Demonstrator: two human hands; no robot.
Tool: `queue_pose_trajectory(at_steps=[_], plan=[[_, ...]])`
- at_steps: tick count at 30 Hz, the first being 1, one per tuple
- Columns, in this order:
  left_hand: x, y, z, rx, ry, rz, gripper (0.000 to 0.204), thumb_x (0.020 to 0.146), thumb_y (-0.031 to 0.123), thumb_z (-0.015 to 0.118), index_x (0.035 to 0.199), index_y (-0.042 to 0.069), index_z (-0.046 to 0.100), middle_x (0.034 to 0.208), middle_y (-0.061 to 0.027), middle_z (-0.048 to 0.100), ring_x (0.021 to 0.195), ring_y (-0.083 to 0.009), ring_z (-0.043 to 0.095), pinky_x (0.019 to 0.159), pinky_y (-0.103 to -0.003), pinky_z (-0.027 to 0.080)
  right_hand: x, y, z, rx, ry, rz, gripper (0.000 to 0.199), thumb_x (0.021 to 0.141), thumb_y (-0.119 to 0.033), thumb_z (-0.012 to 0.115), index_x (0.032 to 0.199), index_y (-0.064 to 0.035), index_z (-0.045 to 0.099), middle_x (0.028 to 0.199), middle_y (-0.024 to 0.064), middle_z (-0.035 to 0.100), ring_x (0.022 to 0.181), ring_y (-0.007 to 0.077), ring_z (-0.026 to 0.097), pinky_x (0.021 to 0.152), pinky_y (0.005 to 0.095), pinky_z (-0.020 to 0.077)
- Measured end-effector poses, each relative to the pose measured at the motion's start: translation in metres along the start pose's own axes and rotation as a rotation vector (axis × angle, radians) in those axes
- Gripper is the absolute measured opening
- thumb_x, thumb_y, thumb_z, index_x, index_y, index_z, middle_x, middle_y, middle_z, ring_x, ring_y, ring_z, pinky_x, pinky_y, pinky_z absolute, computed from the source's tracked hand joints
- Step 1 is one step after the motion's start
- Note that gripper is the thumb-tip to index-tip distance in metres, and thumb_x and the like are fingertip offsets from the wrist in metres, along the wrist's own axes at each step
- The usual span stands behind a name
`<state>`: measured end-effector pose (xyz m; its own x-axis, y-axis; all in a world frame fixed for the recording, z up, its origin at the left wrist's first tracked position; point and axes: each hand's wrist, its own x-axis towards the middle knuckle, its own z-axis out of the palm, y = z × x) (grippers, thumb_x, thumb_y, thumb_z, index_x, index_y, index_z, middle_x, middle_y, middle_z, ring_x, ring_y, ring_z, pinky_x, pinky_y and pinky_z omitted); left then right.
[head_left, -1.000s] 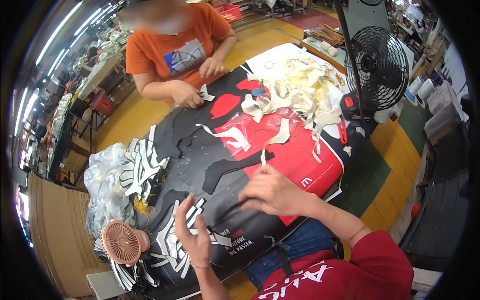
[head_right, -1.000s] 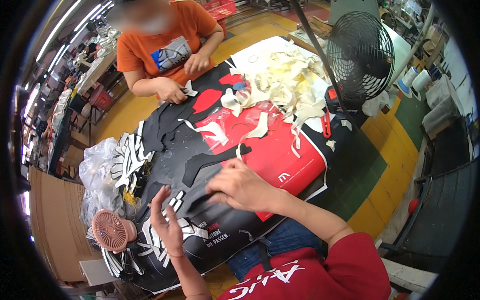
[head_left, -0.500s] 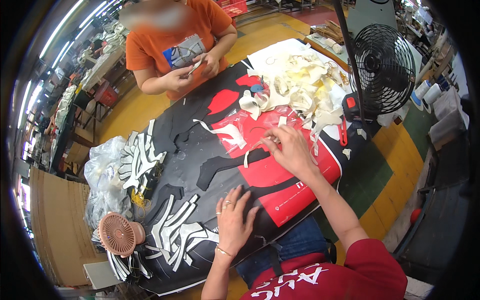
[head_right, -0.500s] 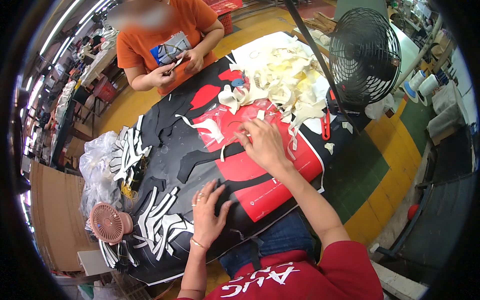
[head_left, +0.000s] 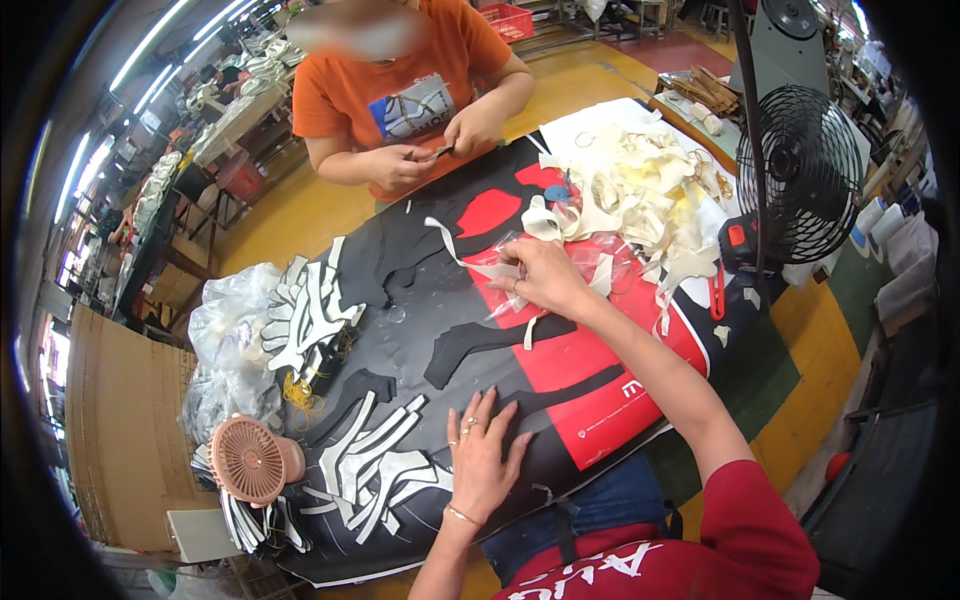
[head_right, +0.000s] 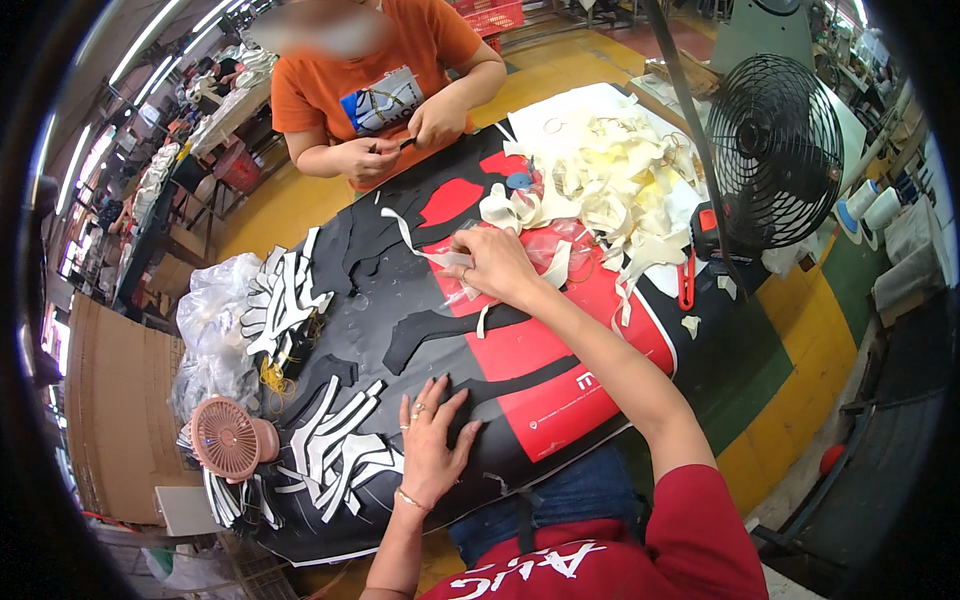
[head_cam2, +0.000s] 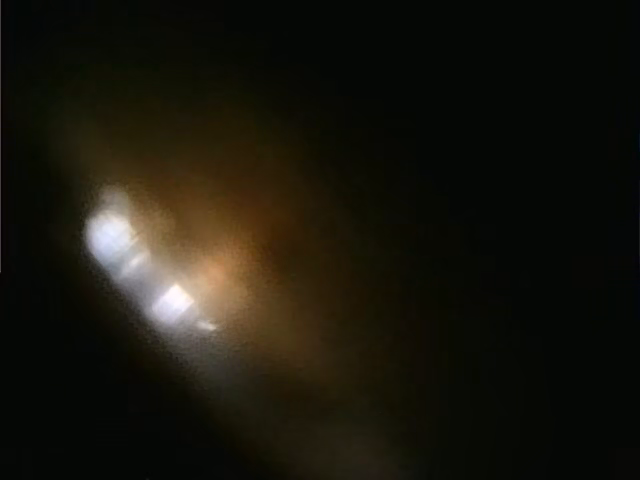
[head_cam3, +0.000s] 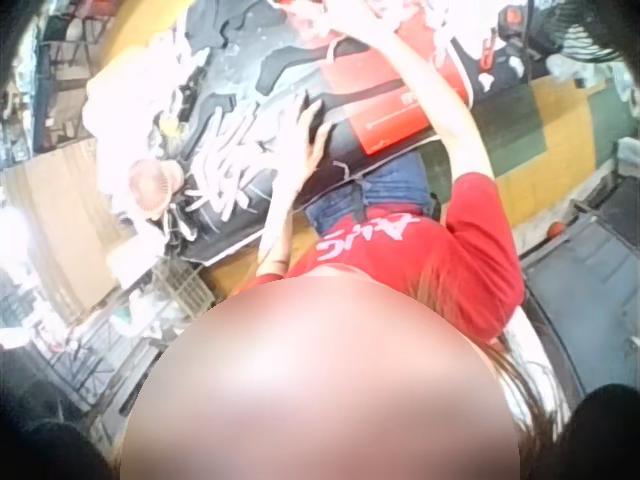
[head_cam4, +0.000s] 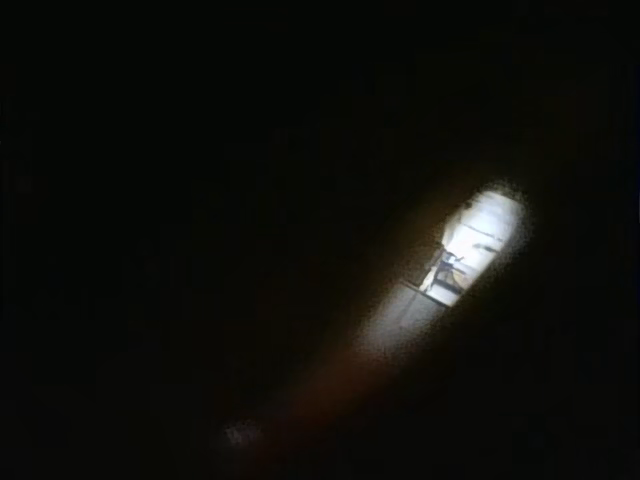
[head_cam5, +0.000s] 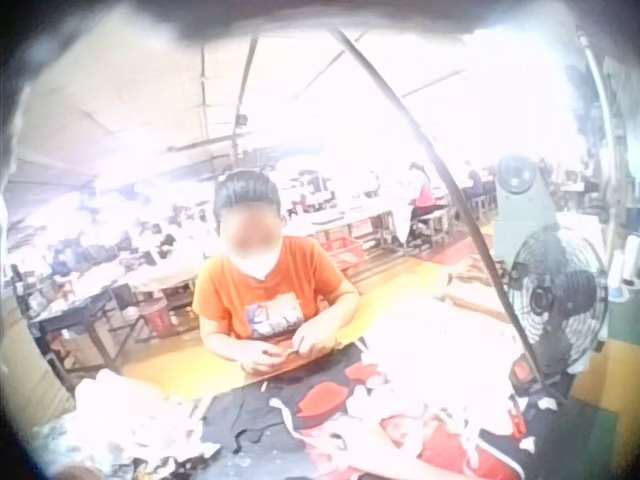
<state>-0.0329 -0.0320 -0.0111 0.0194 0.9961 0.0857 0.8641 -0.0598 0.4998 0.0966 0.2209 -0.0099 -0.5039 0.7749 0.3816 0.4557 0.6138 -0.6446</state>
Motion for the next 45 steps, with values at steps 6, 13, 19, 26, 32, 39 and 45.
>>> queue_pose_trajectory(at_steps=[6,13,19,26,32,39,45], plan=[[0.008,0.006,0.004,-0.027,-0.001,0.015,0.043,0.090,0.027,0.072,0.128,0.009,0.064,0.146,-0.0175,0.050,0.142,-0.0355,0.040,0.120,-0.055,0.018,-0.004,0.018,-0.014,0.288,-0.014,0.203,0.035,0.087,-0.033,0.079,0.086,0.0016,0.070,0.070,0.0104,0.063,0.064,0.0138,0.057,0.063,0.0333,0.0474],[0.005,0.011,0.019,-0.053,0.038,0.006,0.044,0.090,0.024,0.071,0.131,0.011,0.061,0.151,-0.0171,0.044,0.144,-0.0349,0.038,0.120,-0.055,0.019,-0.011,0.030,-0.027,-0.347,0.236,0.044,0.029,0.085,-0.031,0.076,0.106,-0.0107,0.074,0.104,0.0060,0.067,0.104,0.0281,0.059,0.092,0.0432,0.0395],[0.002,0.009,0.025,-0.033,0.070,0.011,0.044,0.090,0.023,0.070,0.132,0.011,0.061,0.151,-0.0163,0.045,0.144,-0.0345,0.038,0.120,-0.054,0.019,0.011,0.054,-0.040,-0.536,0.199,0.093,0.033,0.083,-0.023,0.077,0.112,-0.0097,0.071,0.104,0.0089,0.068,0.100,0.0282,0.063,0.090,0.0421,0.0461],[0.003,0.010,0.025,-0.033,0.079,0.010,0.043,0.090,0.022,0.070,0.131,0.010,0.062,0.151,-0.0159,0.046,0.143,-0.0347,0.039,0.120,-0.053,0.021,0.026,0.063,-0.069,0.887,0.211,0.444,0.021,0.100,-0.011,0.060,0.110,0.0063,0.068,0.095,0.0090,0.074,0.081,0.0111,0.069,0.072,0.0267,0.0555],[0.002,0.008,0.026,-0.012,0.058,0.007,0.045,0.091,0.025,0.068,0.133,0.011,0.060,0.151,-0.0161,0.046,0.143,-0.0349,0.039,0.120,-0.055,0.020,0.000,0.058,-0.083,0.194,0.147,0.315,0.033,0.096,-0.014,0.063,0.122,0.0056,0.065,0.104,0.0135,0.072,0.096,0.0235,0.068,0.089,0.0338,0.0529],[0.003,0.011,0.025,-0.015,0.097,0.018,0.042,0.088,0.017,0.071,0.128,0.008,0.062,0.146,-0.0183,0.049,0.140,-0.0370,0.042,0.118,-0.055,0.024,-0.115,0.044,-0.140,-0.258,0.399,0.233,0.041,0.089,-0.010,0.069,0.128,-0.0008,0.062,0.116,0.0185,0.066,0.105,0.0322,0.065,0.093,0.0388,0.0497],[0.030,0.043,0.014,-0.179,0.058,0.228,0.035,0.085,0.009,0.073,0.119,0.007,0.067,0.136,-0.0164,0.058,0.128,-0.0358,0.054,0.113,-0.052,0.034,-0.169,0.065,-0.133,-0.461,0.551,0.532,0.039,0.091,-0.018,0.071,0.123,0.0034,0.063,0.107,0.0178,0.064,0.092,0.0335,0.064,0.083,0.0405,0.0506]])
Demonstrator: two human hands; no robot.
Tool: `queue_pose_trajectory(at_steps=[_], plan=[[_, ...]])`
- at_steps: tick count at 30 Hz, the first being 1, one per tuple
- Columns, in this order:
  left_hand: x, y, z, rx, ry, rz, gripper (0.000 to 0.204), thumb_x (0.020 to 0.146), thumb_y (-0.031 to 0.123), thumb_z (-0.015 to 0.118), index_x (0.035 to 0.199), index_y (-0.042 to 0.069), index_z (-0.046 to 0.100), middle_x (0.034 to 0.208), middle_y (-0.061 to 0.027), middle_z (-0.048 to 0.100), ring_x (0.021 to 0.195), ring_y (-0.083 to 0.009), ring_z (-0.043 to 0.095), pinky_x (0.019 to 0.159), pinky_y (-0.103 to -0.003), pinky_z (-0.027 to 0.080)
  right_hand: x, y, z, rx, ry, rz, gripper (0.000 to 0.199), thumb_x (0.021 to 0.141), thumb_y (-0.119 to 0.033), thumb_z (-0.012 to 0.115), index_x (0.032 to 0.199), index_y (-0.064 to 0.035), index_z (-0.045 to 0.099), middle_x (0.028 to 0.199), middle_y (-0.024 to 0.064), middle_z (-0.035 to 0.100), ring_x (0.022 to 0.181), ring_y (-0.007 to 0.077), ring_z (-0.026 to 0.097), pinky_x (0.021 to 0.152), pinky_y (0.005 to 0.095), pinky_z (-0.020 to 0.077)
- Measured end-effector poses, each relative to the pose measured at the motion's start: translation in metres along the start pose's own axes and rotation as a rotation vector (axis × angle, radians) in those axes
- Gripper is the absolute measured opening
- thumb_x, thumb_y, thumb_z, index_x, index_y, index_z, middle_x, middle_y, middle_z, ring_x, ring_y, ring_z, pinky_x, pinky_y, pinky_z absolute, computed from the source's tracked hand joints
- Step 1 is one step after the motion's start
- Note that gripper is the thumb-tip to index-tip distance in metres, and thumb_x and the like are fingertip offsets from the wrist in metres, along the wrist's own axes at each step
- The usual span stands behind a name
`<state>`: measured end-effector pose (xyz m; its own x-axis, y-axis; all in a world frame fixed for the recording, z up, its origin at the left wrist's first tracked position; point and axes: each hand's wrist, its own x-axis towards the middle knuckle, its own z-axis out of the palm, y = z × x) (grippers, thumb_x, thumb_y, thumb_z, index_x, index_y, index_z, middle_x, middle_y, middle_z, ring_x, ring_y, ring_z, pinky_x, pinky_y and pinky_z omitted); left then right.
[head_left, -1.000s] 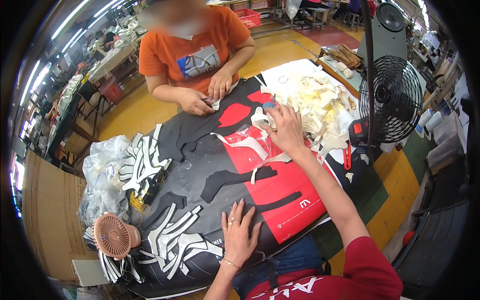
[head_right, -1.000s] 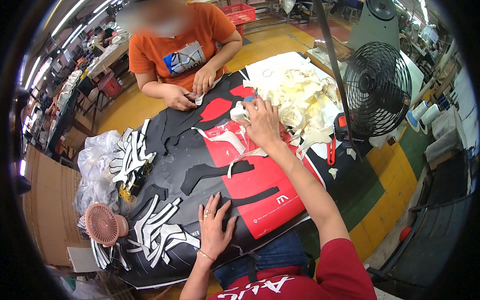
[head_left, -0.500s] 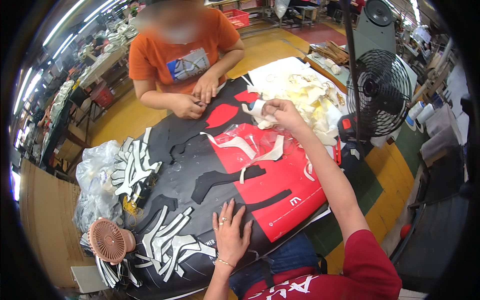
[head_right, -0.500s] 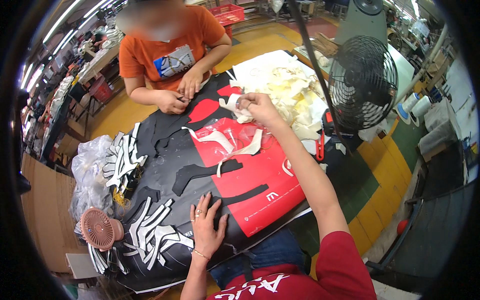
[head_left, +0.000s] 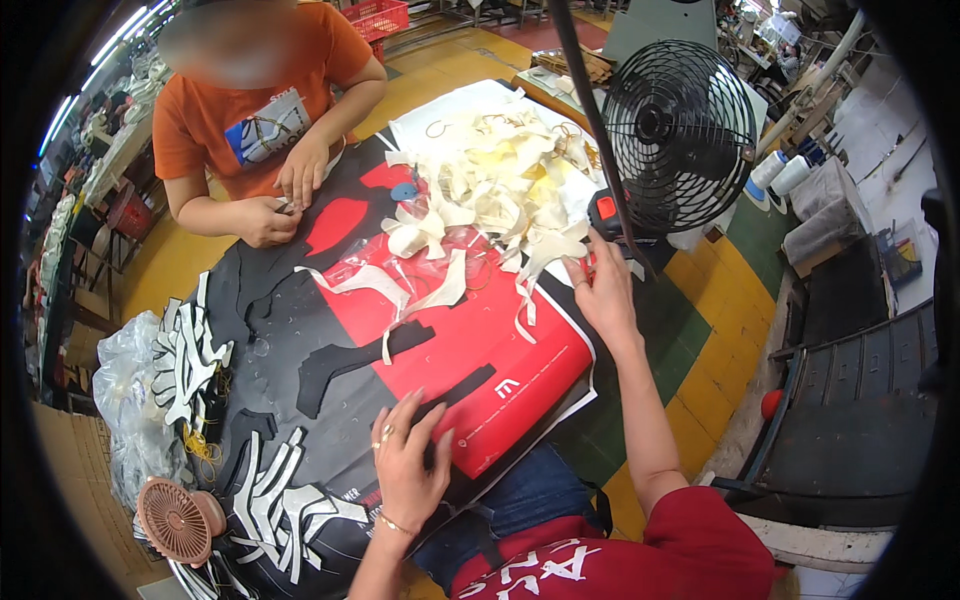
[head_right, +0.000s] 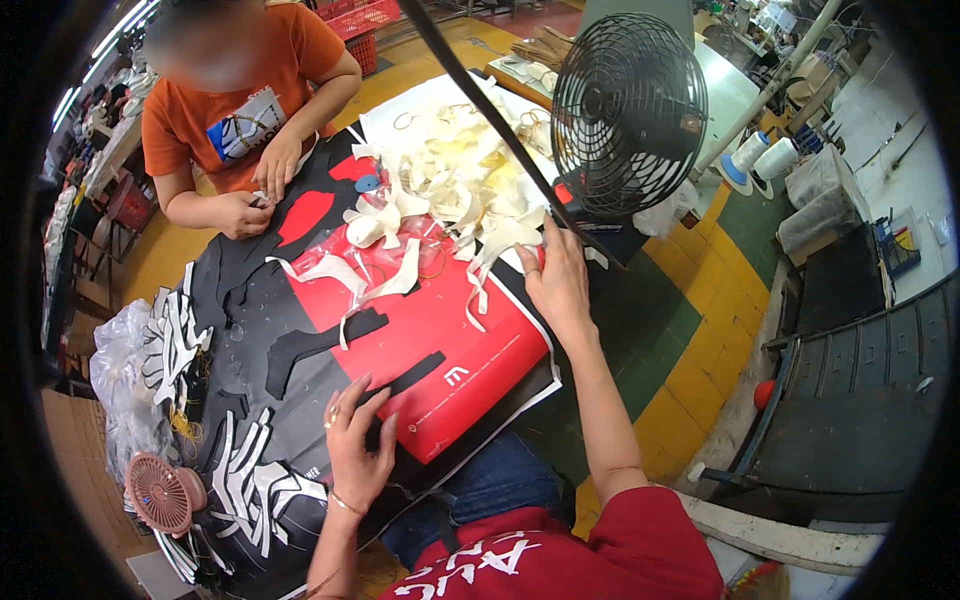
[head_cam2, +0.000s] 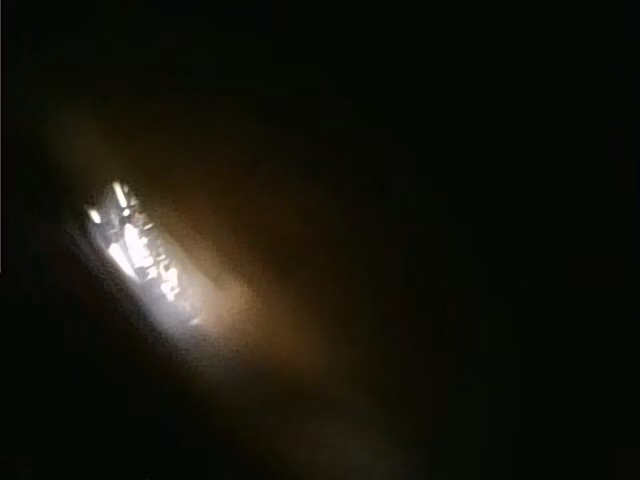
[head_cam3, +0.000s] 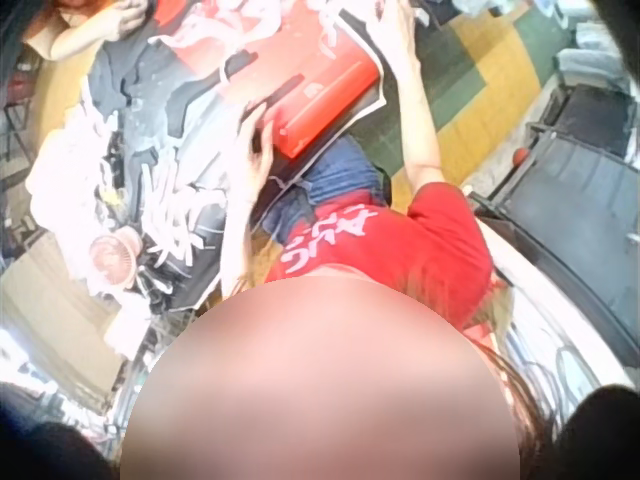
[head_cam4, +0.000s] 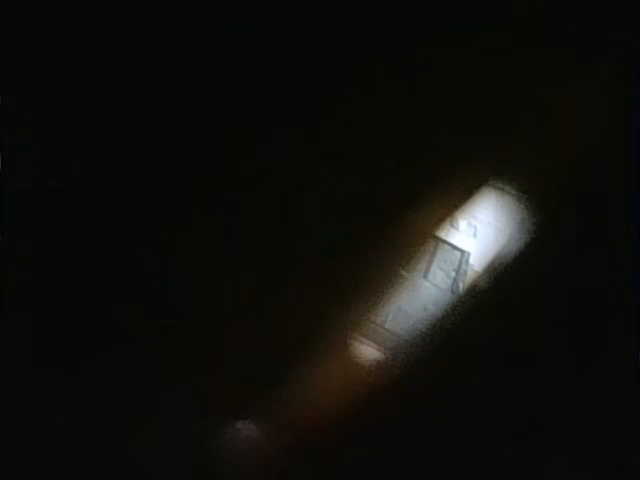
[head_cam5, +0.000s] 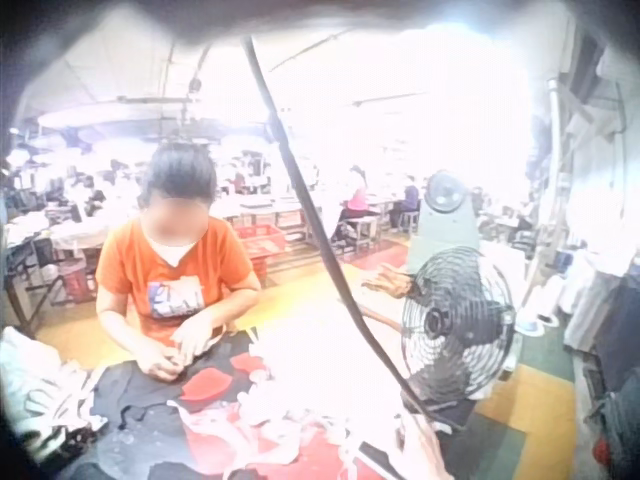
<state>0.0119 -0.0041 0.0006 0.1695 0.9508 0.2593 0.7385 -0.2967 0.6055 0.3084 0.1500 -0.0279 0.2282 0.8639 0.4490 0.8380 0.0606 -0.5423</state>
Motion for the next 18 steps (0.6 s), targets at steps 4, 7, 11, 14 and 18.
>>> queue_pose_trajectory(at_steps=[4,7,11,14,18], plan=[[0.058,0.018,0.013,-0.105,-0.118,0.233,0.042,0.084,0.012,0.075,0.125,0.007,0.064,0.138,-0.0169,0.056,0.126,-0.0369,0.054,0.111,-0.048,0.038,0.008,-0.003,0.002,0.085,-0.040,0.068,0.023,0.091,-0.020,0.072,0.102,0.0005,0.070,0.092,0.0130,0.065,0.076,0.0263,0.063,0.070,0.0371,0.0498],[0.110,0.034,0.049,-0.089,-0.067,0.255,0.058,0.083,0.012,0.074,0.137,0.007,0.053,0.146,-0.0190,0.048,0.130,-0.0375,0.051,0.110,-0.048,0.038,0.003,-0.021,-0.006,0.230,0.021,-0.008,0.019,0.090,-0.017,0.072,0.095,0.0006,0.070,0.086,0.0113,0.066,0.070,0.0231,0.063,0.064,0.0348,0.0487],[0.171,0.039,0.103,-0.024,0.031,0.268,0.054,0.079,0.004,0.070,0.131,0.007,0.056,0.144,-0.0179,0.050,0.128,-0.0369,0.052,0.104,-0.047,0.043,-0.011,-0.027,-0.015,0.383,-0.108,-0.330,0.019,0.092,-0.017,0.069,0.103,-0.0019,0.071,0.100,0.0145,0.067,0.093,0.0324,0.066,0.084,0.0395,0.0514],[0.194,0.023,0.120,0.065,-0.131,0.197,0.046,0.077,0.001,0.066,0.122,0.007,0.060,0.142,-0.0165,0.051,0.129,-0.0357,0.049,0.101,-0.044,0.043,0.003,-0.011,-0.010,0.498,-0.008,-0.111,0.022,0.095,-0.019,0.067,0.105,0.0000,0.069,0.105,0.0171,0.067,0.100,0.0353,0.065,0.087,0.0419,0.0508],[0.198,0.012,0.124,0.215,-0.113,0.294,0.040,0.075,-0.002,0.063,0.114,0.008,0.063,0.140,-0.0146,0.053,0.130,-0.0337,0.048,0.103,-0.044,0.041,0.024,0.002,0.005,0.075,0.035,-0.031,0.039,0.094,-0.018,0.067,0.127,0.0013,0.057,0.102,0.0210,0.064,0.089,0.0355,0.066,0.079,0.0443,0.0510]])
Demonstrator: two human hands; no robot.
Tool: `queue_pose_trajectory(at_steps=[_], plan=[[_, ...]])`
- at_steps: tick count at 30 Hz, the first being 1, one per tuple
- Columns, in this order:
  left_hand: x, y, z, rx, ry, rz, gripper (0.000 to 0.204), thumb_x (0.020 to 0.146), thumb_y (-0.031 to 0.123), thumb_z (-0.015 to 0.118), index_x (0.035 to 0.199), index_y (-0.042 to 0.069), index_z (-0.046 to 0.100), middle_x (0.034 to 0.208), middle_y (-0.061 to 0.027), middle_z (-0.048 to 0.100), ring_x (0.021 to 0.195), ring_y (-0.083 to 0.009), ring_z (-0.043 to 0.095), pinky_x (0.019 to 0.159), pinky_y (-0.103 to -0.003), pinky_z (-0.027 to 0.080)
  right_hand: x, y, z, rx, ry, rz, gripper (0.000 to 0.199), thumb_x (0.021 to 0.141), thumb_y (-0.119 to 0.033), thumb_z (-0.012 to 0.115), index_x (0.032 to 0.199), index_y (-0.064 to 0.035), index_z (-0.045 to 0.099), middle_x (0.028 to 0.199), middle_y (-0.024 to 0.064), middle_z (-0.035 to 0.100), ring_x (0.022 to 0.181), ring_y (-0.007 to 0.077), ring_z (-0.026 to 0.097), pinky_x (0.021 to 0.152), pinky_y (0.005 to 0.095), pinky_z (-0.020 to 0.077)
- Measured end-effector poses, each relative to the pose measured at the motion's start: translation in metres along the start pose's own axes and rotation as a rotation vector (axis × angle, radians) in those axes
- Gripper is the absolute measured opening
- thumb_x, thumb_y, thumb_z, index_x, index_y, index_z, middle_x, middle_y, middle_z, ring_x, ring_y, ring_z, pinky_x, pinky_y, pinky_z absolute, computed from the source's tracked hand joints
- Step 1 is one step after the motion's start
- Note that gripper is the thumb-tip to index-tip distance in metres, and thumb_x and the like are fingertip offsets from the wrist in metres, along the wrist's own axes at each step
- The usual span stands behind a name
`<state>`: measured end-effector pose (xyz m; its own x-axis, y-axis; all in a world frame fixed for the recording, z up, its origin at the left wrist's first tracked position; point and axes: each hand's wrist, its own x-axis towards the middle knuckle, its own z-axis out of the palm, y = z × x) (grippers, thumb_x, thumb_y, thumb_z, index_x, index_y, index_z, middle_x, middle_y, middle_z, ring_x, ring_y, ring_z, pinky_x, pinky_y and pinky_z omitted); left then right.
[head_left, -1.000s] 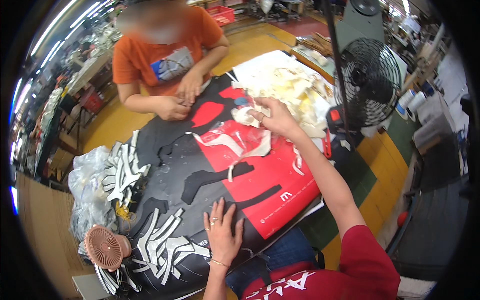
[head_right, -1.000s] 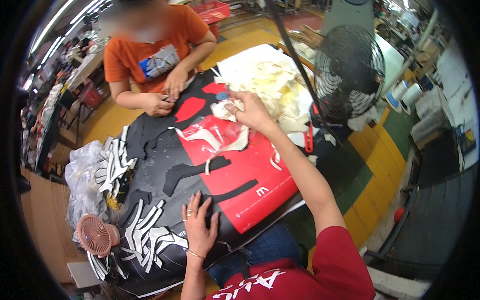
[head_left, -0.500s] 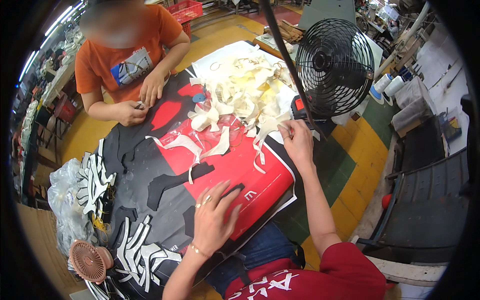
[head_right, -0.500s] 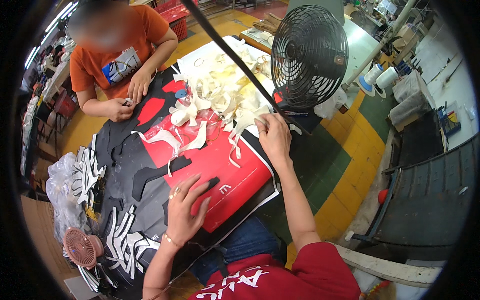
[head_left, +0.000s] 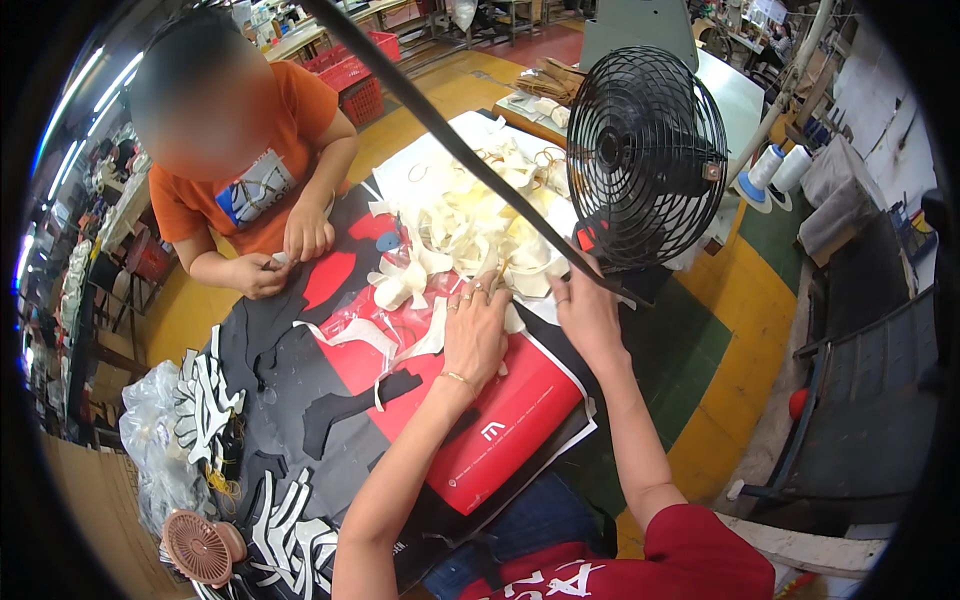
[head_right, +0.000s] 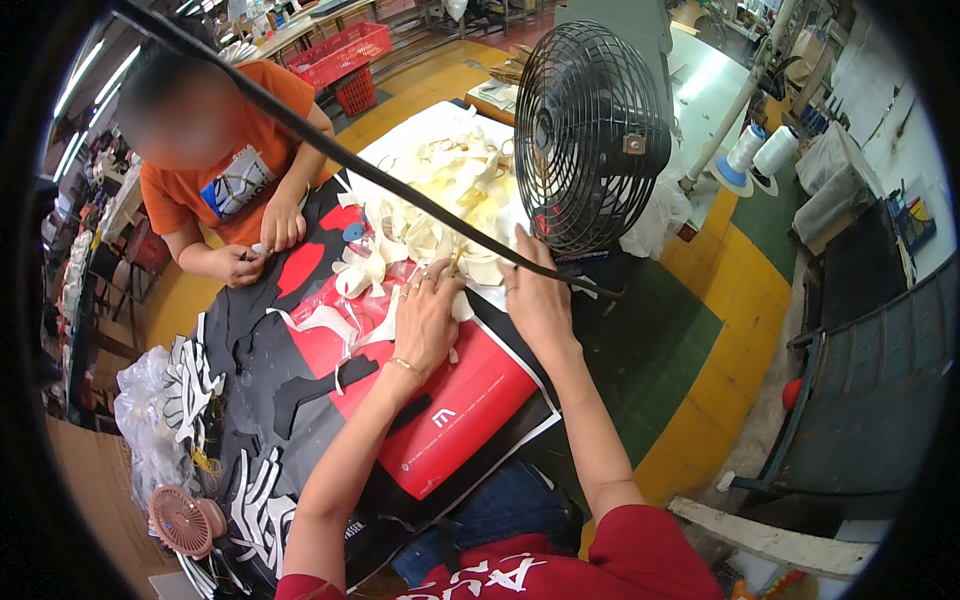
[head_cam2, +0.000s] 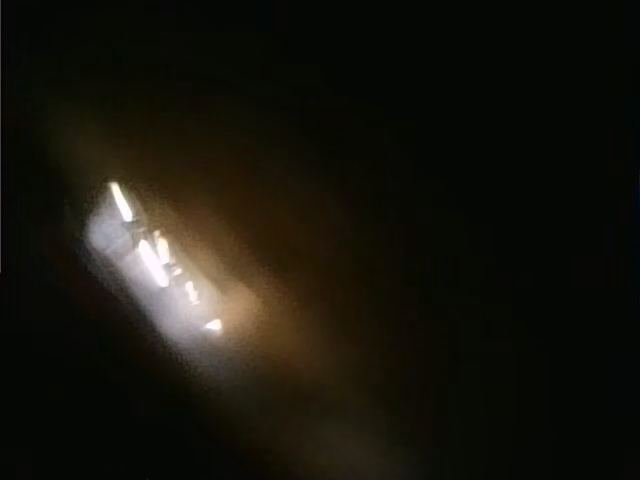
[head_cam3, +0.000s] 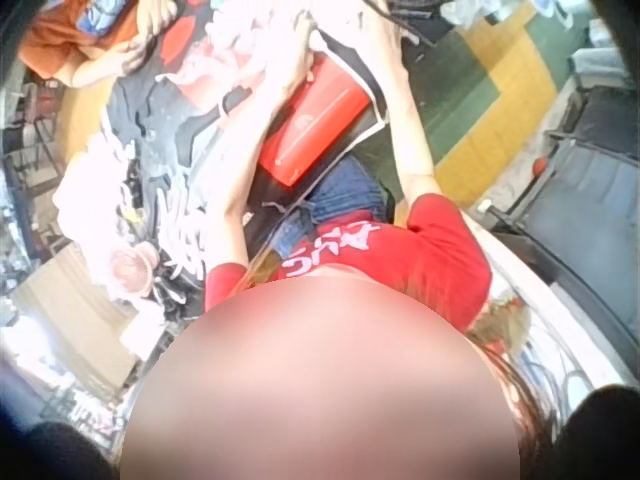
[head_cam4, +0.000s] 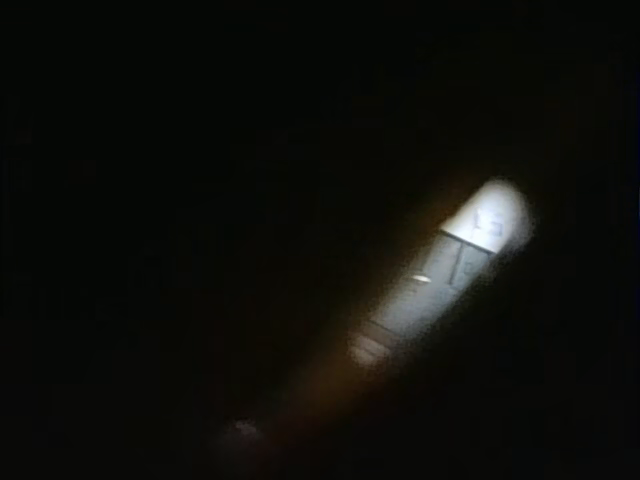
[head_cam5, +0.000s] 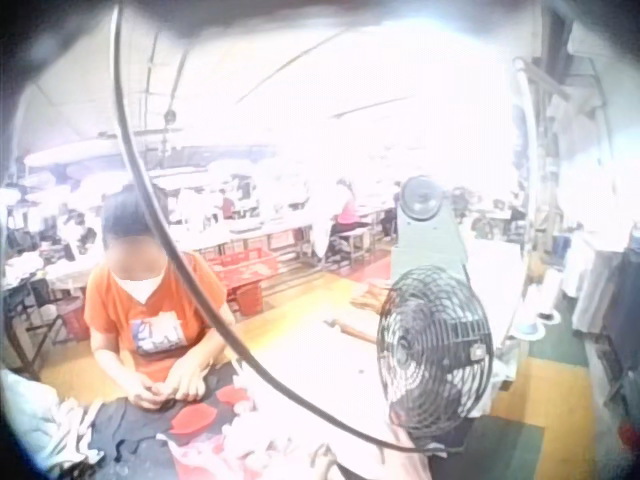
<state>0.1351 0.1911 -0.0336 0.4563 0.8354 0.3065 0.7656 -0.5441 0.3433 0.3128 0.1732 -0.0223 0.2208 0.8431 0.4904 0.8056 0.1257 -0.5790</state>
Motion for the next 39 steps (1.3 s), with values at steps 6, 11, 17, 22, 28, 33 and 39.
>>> queue_pose_trajectory(at_steps=[6,11,17,22,28,33,39], plan=[[-0.001,0.008,-0.021,0.006,-0.075,0.055,0.059,0.074,0.044,0.073,0.122,0.011,0.063,0.148,-0.0204,0.044,0.138,-0.0380,0.041,0.114,-0.056,0.027,0.004,-0.006,0.002,-0.063,-0.070,-0.012,0.029,0.091,-0.014,0.069,0.118,-0.0024,0.064,0.103,0.0197,0.064,0.094,0.0379,0.064,0.080,0.0450,0.0500],[0.013,0.011,-0.020,0.021,0.127,0.085,0.064,0.075,0.048,0.078,0.125,0.012,0.063,0.143,-0.0166,0.050,0.132,-0.0339,0.048,0.113,-0.050,0.028,0.001,-0.008,-0.006,0.043,-0.067,-0.048,0.015,0.093,-0.015,0.067,0.103,-0.0041,0.069,0.092,0.0152,0.068,0.086,0.0377,0.066,0.076,0.0447,0.0507],[0.030,0.003,0.005,-0.076,0.031,0.178,0.045,0.076,0.021,0.074,0.118,0.012,0.059,0.133,-0.0098,0.058,0.134,-0.0285,0.048,0.115,-0.052,0.028,-0.002,-0.001,-0.012,-0.099,-0.083,-0.118,0.017,0.095,-0.020,0.065,0.099,-0.0047,0.068,0.089,0.0138,0.068,0.082,0.0363,0.065,0.072,0.0445,0.0509],[0.025,0.007,0.016,-0.216,0.047,0.164,0.048,0.075,0.019,0.074,0.120,0.011,0.058,0.129,-0.0135,0.060,0.135,-0.0321,0.048,0.119,-0.055,0.026,-0.010,0.006,-0.010,0.277,-0.099,-0.061,0.024,0.094,-0.025,0.069,0.106,-0.0041,0.068,0.092,0.0118,0.063,0.078,0.0291,0.065,0.064,0.0381,0.0518],[0.023,-0.002,0.004,-0.628,0.006,0.079,0.050,0.075,0.013,0.071,0.123,0.005,0.059,0.123,-0.0221,0.064,0.124,-0.0389,0.058,0.108,-0.050,0.043,-0.013,0.019,-0.004,0.719,-0.179,0.017,0.041,0.089,-0.022,0.078,0.121,-0.0004,0.065,0.094,0.0061,0.061,0.075,0.0134,0.062,0.064,0.0265,0.0516],[0.024,-0.012,-0.008,-0.759,-0.035,0.023,0.035,0.082,0.006,0.070,0.116,0.001,0.063,0.112,-0.0168,0.071,0.103,-0.0269,0.069,0.091,-0.035,0.053,-0.010,0.027,-0.002,0.735,-0.248,0.131,0.041,0.091,-0.008,0.074,0.127,0.0041,0.060,0.094,0.0047,0.067,0.077,0.0076,0.061,0.067,0.0236,0.0516],[0.026,-0.014,-0.006,-0.777,-0.011,0.031,0.029,0.093,0.011,0.070,0.118,-0.001,0.064,0.116,-0.0132,0.071,0.104,-0.0214,0.068,0.095,-0.034,0.051,-0.008,0.029,0.006,0.644,-0.125,0.108,0.027,0.094,-0.014,0.071,0.117,0.0004,0.067,0.093,0.0063,0.069,0.075,0.0088,0.063,0.063,0.0243,0.0494]])
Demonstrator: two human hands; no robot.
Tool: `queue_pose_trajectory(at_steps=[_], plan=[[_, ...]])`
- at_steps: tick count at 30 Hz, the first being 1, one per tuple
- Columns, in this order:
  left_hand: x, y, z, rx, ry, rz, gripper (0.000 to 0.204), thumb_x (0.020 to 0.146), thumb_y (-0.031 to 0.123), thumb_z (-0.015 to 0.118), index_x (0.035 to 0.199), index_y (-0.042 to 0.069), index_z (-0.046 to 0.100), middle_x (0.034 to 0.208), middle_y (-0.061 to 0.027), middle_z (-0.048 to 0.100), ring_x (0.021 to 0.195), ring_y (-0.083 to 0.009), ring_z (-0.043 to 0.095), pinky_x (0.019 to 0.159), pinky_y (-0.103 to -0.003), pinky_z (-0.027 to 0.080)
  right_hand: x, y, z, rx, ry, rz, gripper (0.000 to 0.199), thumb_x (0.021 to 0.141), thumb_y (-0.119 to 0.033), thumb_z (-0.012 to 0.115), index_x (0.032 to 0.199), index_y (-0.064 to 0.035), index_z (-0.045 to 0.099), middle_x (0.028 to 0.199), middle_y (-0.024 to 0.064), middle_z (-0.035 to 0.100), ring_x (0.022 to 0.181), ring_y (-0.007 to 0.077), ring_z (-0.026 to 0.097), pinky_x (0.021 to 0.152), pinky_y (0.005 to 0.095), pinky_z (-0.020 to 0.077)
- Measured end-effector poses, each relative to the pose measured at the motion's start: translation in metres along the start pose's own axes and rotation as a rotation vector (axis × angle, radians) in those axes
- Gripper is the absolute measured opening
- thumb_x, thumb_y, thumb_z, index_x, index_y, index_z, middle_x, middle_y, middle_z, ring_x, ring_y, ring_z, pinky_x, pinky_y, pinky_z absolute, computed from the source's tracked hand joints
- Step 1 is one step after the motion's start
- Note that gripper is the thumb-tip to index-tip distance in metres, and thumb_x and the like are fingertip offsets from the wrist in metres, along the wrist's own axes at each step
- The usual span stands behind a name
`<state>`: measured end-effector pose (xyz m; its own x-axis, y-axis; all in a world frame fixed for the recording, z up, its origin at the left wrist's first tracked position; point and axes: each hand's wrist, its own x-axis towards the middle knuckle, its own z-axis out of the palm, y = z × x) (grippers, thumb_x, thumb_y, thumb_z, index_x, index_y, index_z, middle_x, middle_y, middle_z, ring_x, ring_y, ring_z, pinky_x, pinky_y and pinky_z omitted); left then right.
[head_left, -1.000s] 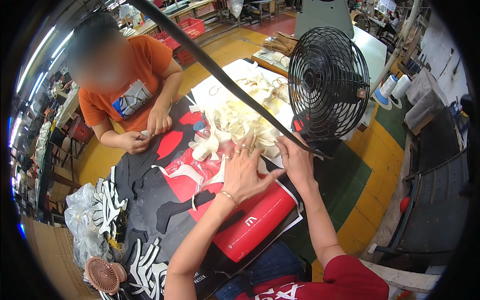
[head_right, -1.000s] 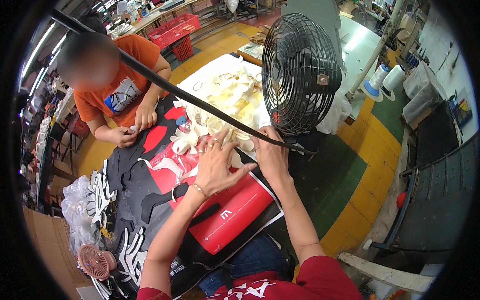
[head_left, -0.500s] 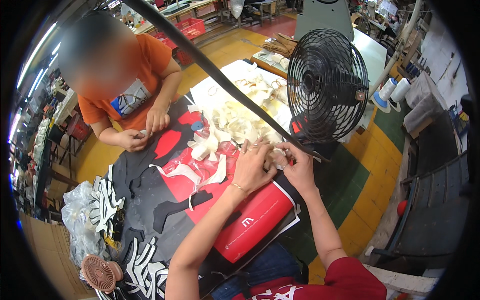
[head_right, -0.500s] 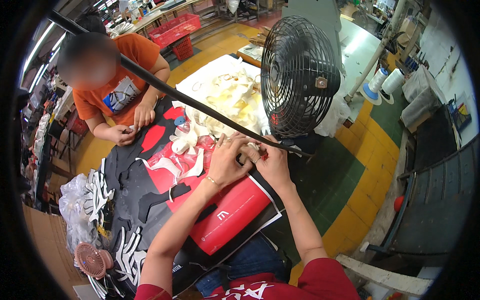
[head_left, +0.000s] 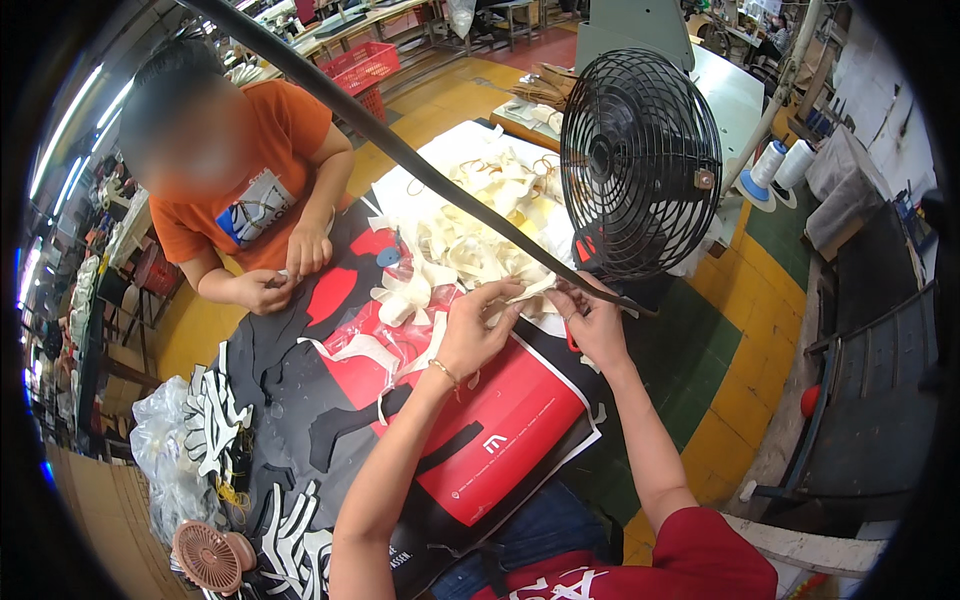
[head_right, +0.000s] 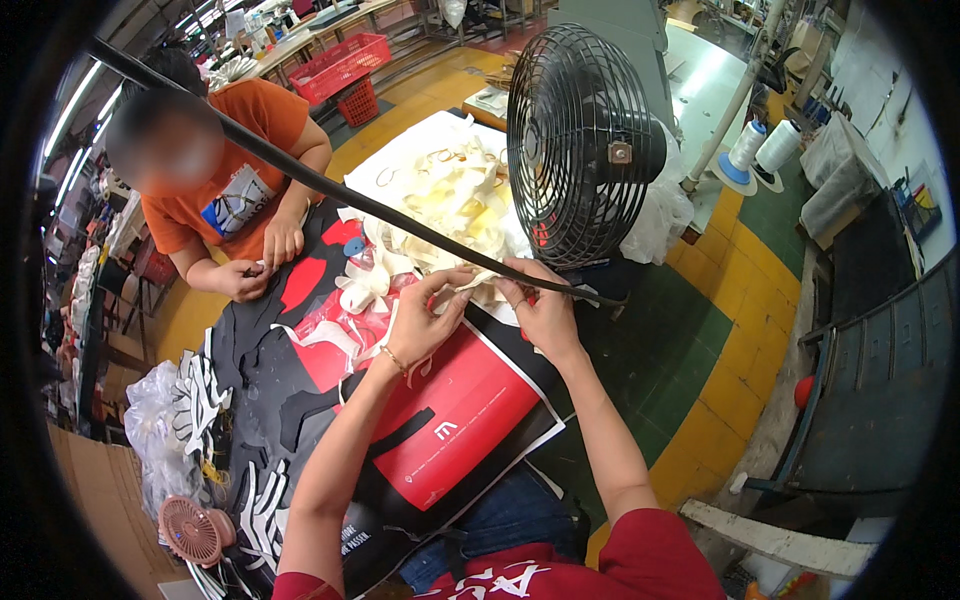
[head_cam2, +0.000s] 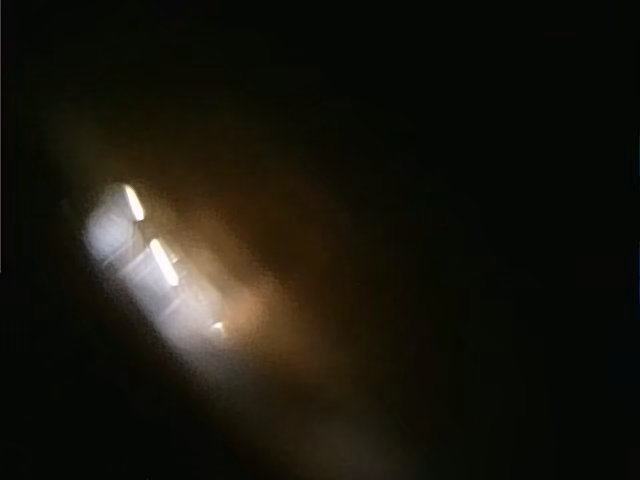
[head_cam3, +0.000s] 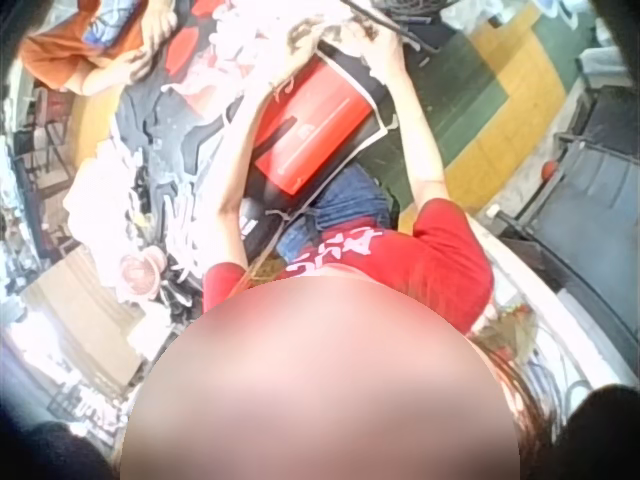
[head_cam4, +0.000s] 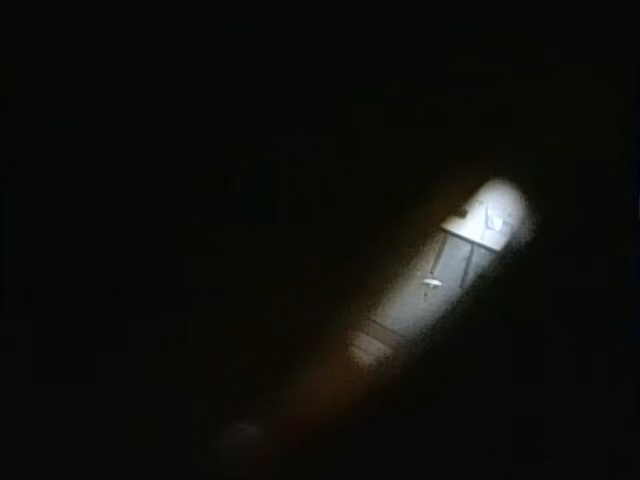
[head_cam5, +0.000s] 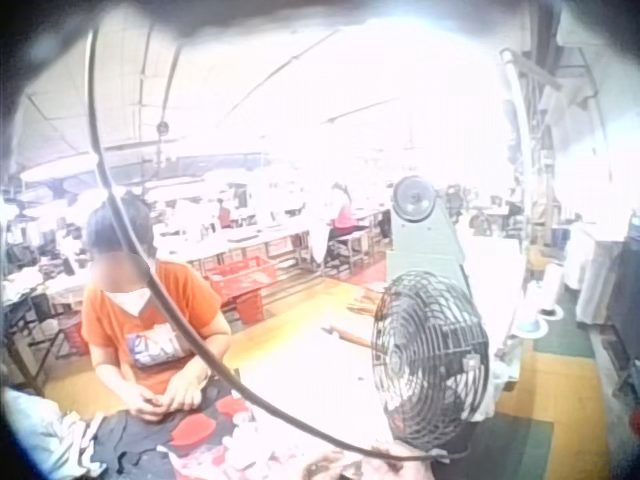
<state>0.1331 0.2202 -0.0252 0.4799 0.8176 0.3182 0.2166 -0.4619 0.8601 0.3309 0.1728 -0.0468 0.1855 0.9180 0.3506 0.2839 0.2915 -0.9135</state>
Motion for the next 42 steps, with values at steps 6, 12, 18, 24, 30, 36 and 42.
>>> queue_pose_trajectory(at_steps=[6,12,18,24,30,36,42], plan=[[0.005,0.010,-0.004,0.091,-0.013,0.021,0.035,0.091,0.018,0.074,0.118,-0.002,0.066,0.114,-0.0151,0.070,0.105,-0.0264,0.066,0.095,-0.037,0.050,0.001,-0.009,-0.002,-0.213,0.076,-0.184,0.014,0.094,-0.012,0.068,0.102,-0.0011,0.069,0.082,0.0081,0.062,0.063,0.0153,0.056,0.056,0.0297,0.0432],[0.010,0.007,-0.004,0.111,-0.054,0.033,0.034,0.096,0.024,0.069,0.119,-0.001,0.066,0.104,-0.0103,0.070,0.096,-0.0222,0.065,0.089,-0.034,0.050,-0.001,-0.015,0.003,-0.268,0.098,-0.202,0.012,0.093,-0.013,0.069,0.100,-0.0027,0.068,0.080,0.0080,0.057,0.060,0.0188,0.053,0.054,0.0326,0.0410],[0.015,-0.006,-0.009,-0.458,0.164,-0.251,0.035,0.108,0.024,0.051,0.120,-0.006,0.061,0.103,-0.0071,0.069,0.094,-0.0120,0.063,0.085,-0.028,0.049,-0.001,-0.025,0.003,-0.618,0.105,-0.299,0.025,0.091,-0.025,0.072,0.105,-0.0048,0.071,0.082,0.0086,0.062,0.072,0.0256,0.059,0.067,0.0369,0.0466],[0.003,0.004,-0.004,0.270,0.065,0.053,0.034,0.091,0.018,0.068,0.122,0.005,0.060,0.109,-0.0129,0.067,0.109,-0.0257,0.063,0.101,-0.039,0.042,0.001,-0.043,0.018,-0.371,0.173,-0.417,0.036,0.092,-0.037,0.072,0.093,-0.0010,0.068,0.075,0.0115,0.065,0.065,0.0286,0.060,0.063,0.0373,0.0474],[0.004,-0.012,0.009,0.507,-0.022,0.255,0.037,0.083,0.007,0.067,0.119,0.008,0.059,0.123,-0.0109,0.063,0.122,-0.0320,0.056,0.107,-0.047,0.034,-0.002,-0.042,0.021,-0.387,0.139,-0.032,0.031,0.094,-0.024,0.071,0.081,0.0035,0.066,0.062,0.0078,0.061,0.052,0.0101,0.054,0.049,0.0323,0.0401],[0.023,-0.035,0.011,0.521,-0.024,0.269,0.018,0.090,0.005,0.057,0.108,0.007,0.060,0.115,-0.0132,0.064,0.122,-0.0325,0.055,0.104,-0.043,0.039,-0.046,-0.061,0.002,-0.237,0.247,0.065,0.019,0.097,-0.015,0.067,0.092,0.0040,0.069,0.071,0.0047,0.067,0.061,0.0071,0.058,0.056,0.0263,0.0467],[0.035,-0.023,0.005,0.592,-0.071,0.109,0.032,0.088,0.015,0.062,0.119,0.011,0.061,0.128,-0.0127,0.062,0.133,-0.0336,0.049,0.111,-0.056,0.032,-0.101,-0.118,-0.075,0.121,0.337,0.287,0.017,0.097,-0.009,0.067,0.107,0.0049,0.069,0.083,0.0012,0.067,0.074,0.0041,0.058,0.066,0.0207,0.0463]])
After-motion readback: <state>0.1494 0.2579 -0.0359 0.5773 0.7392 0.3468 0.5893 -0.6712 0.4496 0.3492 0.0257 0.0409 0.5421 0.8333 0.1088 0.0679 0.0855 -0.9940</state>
